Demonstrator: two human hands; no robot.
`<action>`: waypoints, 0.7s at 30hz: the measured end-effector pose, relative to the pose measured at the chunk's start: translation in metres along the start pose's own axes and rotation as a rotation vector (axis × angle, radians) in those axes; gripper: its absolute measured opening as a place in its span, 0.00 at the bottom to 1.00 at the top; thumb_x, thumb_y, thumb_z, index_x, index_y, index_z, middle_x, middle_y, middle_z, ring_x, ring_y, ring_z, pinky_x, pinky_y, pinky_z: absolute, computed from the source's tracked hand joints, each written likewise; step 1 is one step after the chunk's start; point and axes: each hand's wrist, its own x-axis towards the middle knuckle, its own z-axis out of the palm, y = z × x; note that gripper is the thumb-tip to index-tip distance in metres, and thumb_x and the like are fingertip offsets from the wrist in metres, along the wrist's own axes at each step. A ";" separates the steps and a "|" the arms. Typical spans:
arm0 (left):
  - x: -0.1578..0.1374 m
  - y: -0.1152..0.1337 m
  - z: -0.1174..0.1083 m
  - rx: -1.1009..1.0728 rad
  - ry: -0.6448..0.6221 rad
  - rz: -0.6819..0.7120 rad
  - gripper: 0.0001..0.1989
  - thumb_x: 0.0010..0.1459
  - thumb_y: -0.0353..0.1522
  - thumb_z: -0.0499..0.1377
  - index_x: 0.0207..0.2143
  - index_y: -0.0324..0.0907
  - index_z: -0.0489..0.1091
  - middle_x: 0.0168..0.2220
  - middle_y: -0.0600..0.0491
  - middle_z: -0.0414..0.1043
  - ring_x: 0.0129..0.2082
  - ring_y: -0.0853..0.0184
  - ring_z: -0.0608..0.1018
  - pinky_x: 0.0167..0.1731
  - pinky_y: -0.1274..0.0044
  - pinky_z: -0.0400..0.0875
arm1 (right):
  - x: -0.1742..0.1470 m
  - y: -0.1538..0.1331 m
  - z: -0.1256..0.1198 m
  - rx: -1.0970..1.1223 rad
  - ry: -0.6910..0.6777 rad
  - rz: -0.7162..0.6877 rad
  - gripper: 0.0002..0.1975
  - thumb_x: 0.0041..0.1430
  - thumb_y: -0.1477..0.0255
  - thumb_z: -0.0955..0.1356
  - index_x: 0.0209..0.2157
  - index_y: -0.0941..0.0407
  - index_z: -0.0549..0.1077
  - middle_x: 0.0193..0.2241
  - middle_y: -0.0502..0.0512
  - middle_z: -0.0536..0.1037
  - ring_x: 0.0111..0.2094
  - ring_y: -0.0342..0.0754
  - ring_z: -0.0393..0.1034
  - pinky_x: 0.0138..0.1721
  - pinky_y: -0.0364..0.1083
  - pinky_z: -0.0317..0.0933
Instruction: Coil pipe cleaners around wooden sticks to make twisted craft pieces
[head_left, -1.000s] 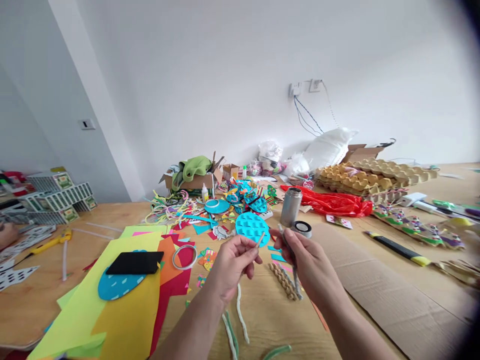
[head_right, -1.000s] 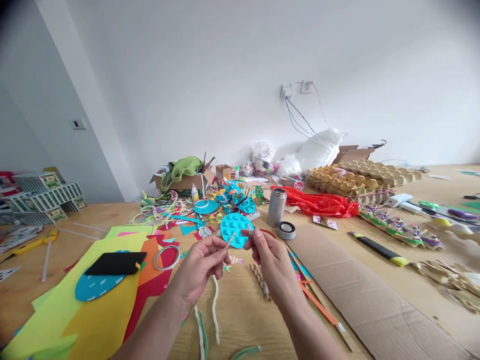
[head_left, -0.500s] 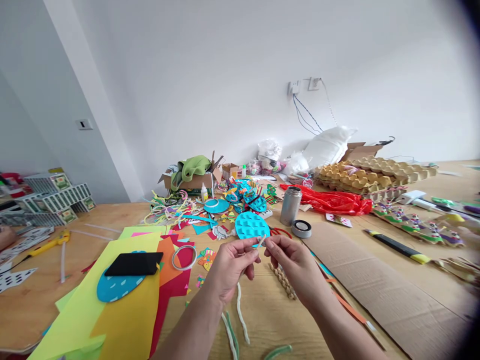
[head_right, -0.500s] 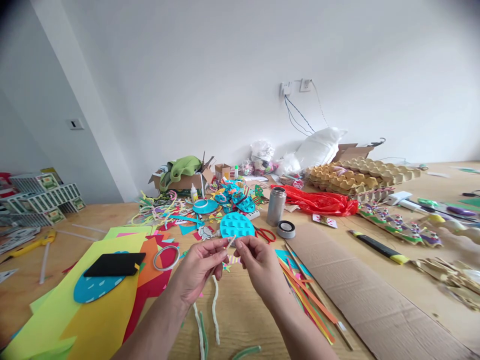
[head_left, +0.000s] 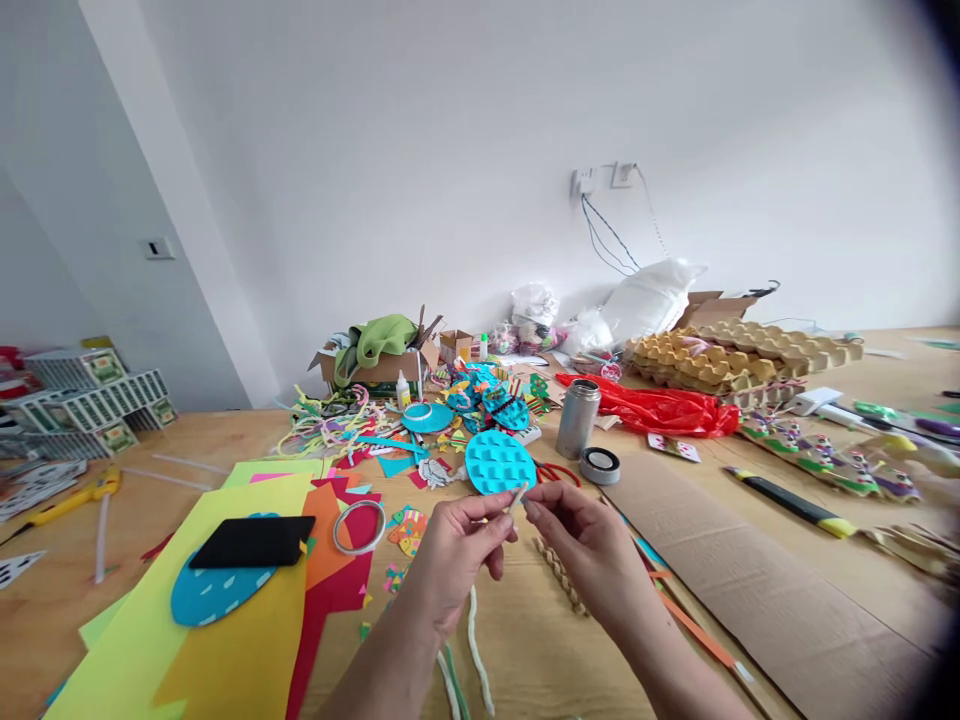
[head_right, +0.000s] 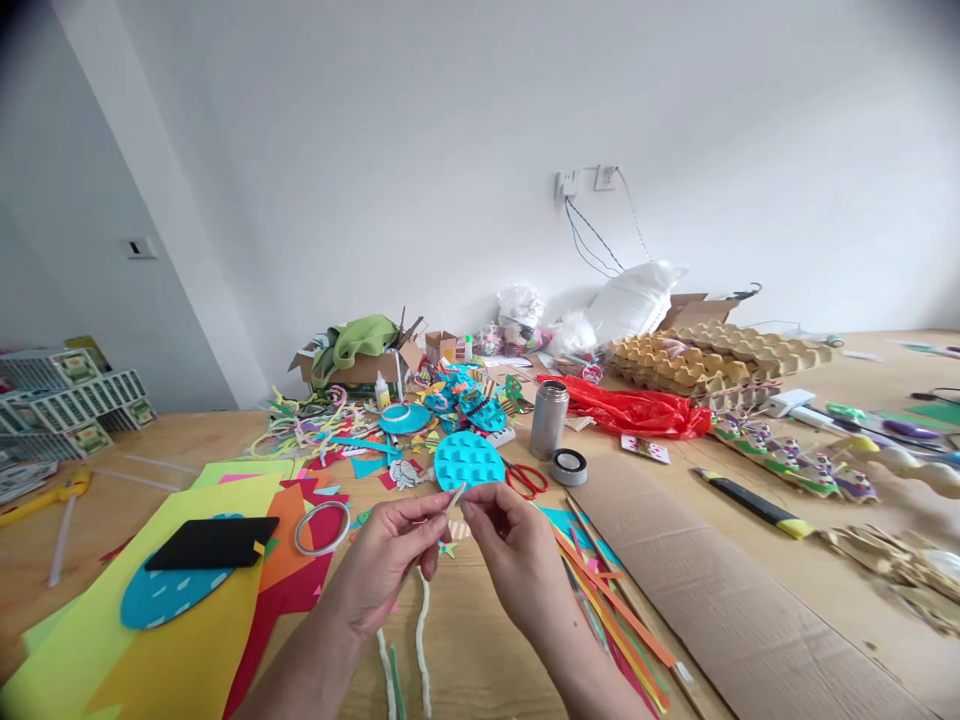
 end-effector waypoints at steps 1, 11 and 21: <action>0.000 0.000 0.000 0.001 0.006 0.000 0.18 0.49 0.34 0.62 0.43 0.37 0.74 0.25 0.53 0.69 0.15 0.80 0.63 0.17 0.83 0.54 | 0.000 0.000 0.000 -0.014 -0.001 -0.003 0.10 0.55 0.65 0.66 0.32 0.58 0.72 0.26 0.53 0.75 0.29 0.46 0.67 0.29 0.43 0.60; 0.000 -0.001 0.002 0.008 0.020 0.034 0.17 0.49 0.35 0.62 0.42 0.40 0.75 0.25 0.53 0.70 0.15 0.79 0.63 0.17 0.83 0.55 | -0.002 -0.004 0.000 -0.096 0.015 -0.022 0.09 0.56 0.65 0.65 0.31 0.57 0.70 0.25 0.53 0.74 0.28 0.47 0.66 0.29 0.44 0.59; -0.003 -0.001 0.004 0.046 0.054 0.072 0.17 0.50 0.36 0.61 0.44 0.43 0.74 0.23 0.57 0.65 0.14 0.81 0.56 0.14 0.83 0.47 | -0.005 -0.007 0.000 -0.094 0.005 -0.027 0.09 0.56 0.65 0.65 0.32 0.57 0.69 0.26 0.53 0.73 0.28 0.46 0.65 0.29 0.43 0.59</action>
